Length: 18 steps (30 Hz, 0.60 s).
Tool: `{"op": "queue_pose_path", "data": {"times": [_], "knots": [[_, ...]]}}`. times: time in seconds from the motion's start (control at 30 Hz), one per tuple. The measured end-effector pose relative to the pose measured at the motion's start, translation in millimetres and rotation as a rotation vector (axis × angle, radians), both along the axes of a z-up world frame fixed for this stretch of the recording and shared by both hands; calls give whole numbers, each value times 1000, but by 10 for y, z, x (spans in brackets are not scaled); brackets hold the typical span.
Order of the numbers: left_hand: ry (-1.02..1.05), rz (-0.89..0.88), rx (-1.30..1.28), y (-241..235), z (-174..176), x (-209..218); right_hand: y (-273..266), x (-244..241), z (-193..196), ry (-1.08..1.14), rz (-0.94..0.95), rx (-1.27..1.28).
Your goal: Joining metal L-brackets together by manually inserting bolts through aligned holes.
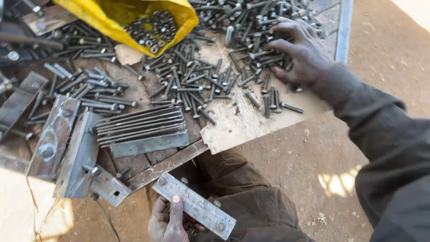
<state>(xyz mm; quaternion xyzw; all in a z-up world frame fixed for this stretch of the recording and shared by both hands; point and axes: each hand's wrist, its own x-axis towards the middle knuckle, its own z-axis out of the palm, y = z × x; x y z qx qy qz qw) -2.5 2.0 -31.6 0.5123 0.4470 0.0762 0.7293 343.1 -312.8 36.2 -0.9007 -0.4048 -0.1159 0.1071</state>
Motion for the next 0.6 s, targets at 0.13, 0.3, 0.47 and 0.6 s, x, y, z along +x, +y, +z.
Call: {"op": "queue_pose_path", "data": {"times": [0.13,0.3,0.47,0.6], "knots": [[164,-50,-14,-16,252,32,-55,335,-154,-63,-60,-13],[-14,-12,-27,-20,46,-107,-200,814,-103,-15,-152,84],[105,15,-18,-35,195,-79,-16,550,295,-15,-132,22],[62,29,-3,-13,149,-123,-167,181,63,-238,-35,115]]}}
